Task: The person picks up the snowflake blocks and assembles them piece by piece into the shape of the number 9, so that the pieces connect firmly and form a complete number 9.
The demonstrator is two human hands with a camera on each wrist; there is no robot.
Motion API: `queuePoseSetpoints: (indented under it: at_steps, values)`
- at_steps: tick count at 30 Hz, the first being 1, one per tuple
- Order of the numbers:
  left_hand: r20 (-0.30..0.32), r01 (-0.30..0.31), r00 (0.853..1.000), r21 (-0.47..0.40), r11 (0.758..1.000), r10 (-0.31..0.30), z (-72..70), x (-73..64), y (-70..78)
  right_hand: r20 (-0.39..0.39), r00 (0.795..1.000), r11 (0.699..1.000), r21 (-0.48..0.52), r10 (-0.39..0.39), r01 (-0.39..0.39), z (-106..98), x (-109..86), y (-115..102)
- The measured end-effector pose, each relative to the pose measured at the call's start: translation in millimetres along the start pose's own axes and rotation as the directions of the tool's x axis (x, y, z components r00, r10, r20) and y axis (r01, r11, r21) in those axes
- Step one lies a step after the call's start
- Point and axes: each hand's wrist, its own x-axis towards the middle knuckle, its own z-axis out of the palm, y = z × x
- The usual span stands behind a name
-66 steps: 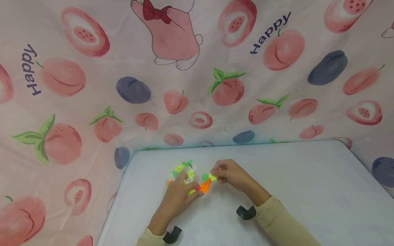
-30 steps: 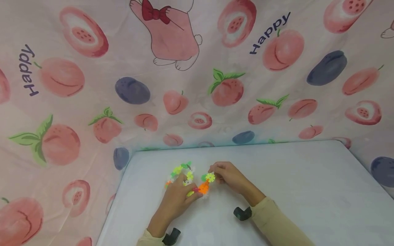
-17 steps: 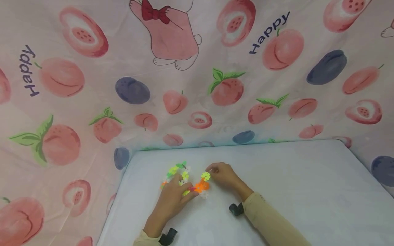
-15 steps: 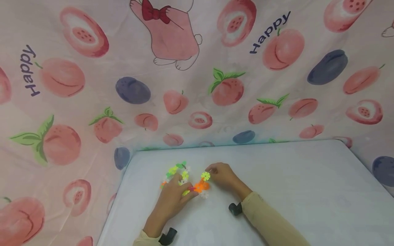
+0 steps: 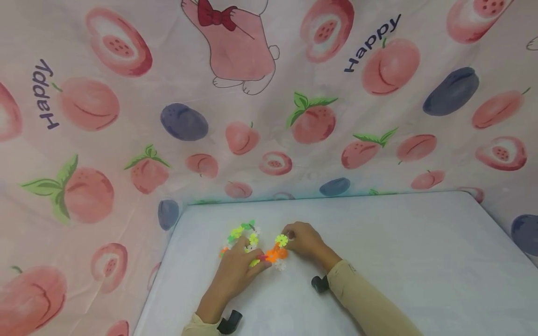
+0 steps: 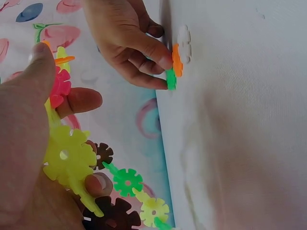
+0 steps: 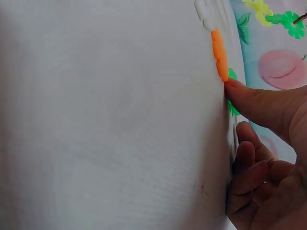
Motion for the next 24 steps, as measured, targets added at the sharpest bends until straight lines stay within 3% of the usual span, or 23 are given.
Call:
queuePoseSetpoints:
  at_steps: [7,11,13,18,24]
  values:
    - [-0.002,-0.005,1.0,-0.003,1.0,0.005,3.6,0.4,-0.2,-0.006,1.0,0.994,0.106,-0.005,0.005,-7.0,-4.7,5.9]
    - [0.002,-0.01,1.0,-0.006,1.0,0.01,4.7,0.7,0.2,0.007,1.0,0.969,0.245,-0.015,0.013,-15.7,-8.2,14.8]
    - [0.008,-0.007,1.0,-0.01,1.0,0.007,4.7,0.8,0.6,0.028,1.0,0.941,0.338,-0.012,0.001,-20.6,-10.0,19.1]
    - [0.029,0.005,1.0,-0.031,1.0,-0.004,4.5,0.4,2.2,0.087,0.996,0.83,0.557,-0.028,-0.025,-31.0,-14.4,24.0]
    - [0.016,-0.013,1.0,-0.043,0.999,0.014,4.2,-0.1,3.9,0.105,0.993,0.732,0.68,-0.047,-0.037,-39.3,-19.8,21.0]
